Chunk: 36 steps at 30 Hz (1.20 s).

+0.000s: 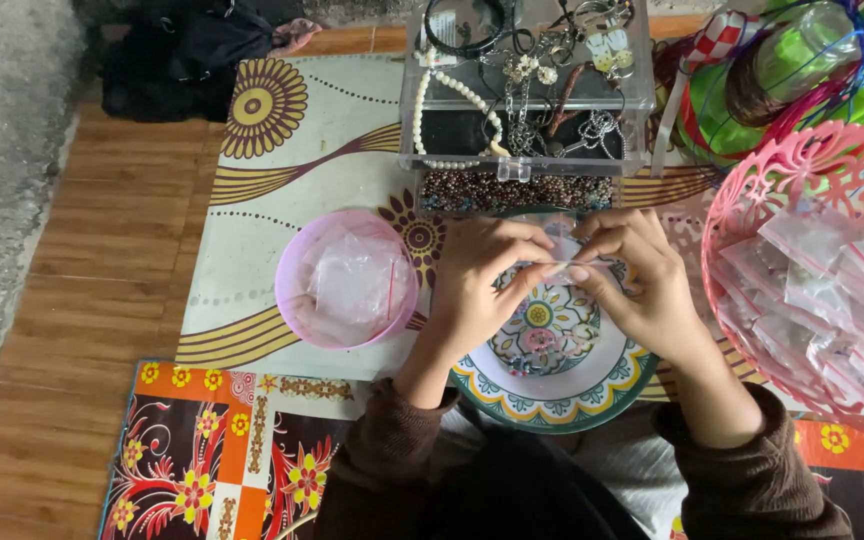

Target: Packaging small jewelry components into individual plastic zip-lock bags at a steady pace.

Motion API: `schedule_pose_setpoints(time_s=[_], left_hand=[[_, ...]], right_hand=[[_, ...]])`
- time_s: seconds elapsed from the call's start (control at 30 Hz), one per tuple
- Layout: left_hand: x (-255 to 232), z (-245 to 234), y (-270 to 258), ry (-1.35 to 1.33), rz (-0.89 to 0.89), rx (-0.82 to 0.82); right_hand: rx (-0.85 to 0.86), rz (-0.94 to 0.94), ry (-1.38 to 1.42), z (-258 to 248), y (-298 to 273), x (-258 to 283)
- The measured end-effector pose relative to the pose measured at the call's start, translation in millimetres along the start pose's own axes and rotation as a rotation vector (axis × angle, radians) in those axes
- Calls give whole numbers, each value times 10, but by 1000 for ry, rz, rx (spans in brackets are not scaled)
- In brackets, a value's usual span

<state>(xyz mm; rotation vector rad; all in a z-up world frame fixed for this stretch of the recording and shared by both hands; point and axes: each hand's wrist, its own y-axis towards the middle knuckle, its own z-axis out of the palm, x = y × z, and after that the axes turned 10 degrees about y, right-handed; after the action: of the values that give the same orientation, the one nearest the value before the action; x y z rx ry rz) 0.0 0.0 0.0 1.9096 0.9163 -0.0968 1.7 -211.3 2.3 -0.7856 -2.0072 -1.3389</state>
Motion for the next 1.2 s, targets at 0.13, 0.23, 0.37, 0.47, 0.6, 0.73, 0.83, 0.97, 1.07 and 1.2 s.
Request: schedule_pose_setpoints(time_s=[0.13, 0.23, 0.37, 0.47, 0.6, 0.73, 0.83, 0.97, 1.07, 1.2], left_hand=[[10, 29, -19, -9, -18, -8], [-10, 36, -30, 8, -38, -6], [-85, -41, 34, -53, -93, -2], [-73, -41, 42, -60, -80, -26], [-38, -14, 20, -47, -62, -37], [-45, -10, 26, -54, -56, -34], [-46, 8, 10, -62, -63, -34], [-28, 7, 5, -27, -33, -34], [-6, 28, -12, -13, -26, -27], [-26, 3, -2, -45, -34, -22]], right_hand=[[-2, -18, -24, -12, -31, -70], [-4, -24, -35, -16, -53, -94], [-32, -30, -32, -26, -45, -84], [-42, -46, -29, -24, -70, -117], [-48, -58, -13, -28, -94, -138], [-19, -70, 1, -22, -28, -60], [4, -58, -1, -10, -13, -17], [-7, -75, -36, -16, -53, -74], [-9, -81, -44, -23, -56, -82], [-10, -81, -40, -15, -70, -101]])
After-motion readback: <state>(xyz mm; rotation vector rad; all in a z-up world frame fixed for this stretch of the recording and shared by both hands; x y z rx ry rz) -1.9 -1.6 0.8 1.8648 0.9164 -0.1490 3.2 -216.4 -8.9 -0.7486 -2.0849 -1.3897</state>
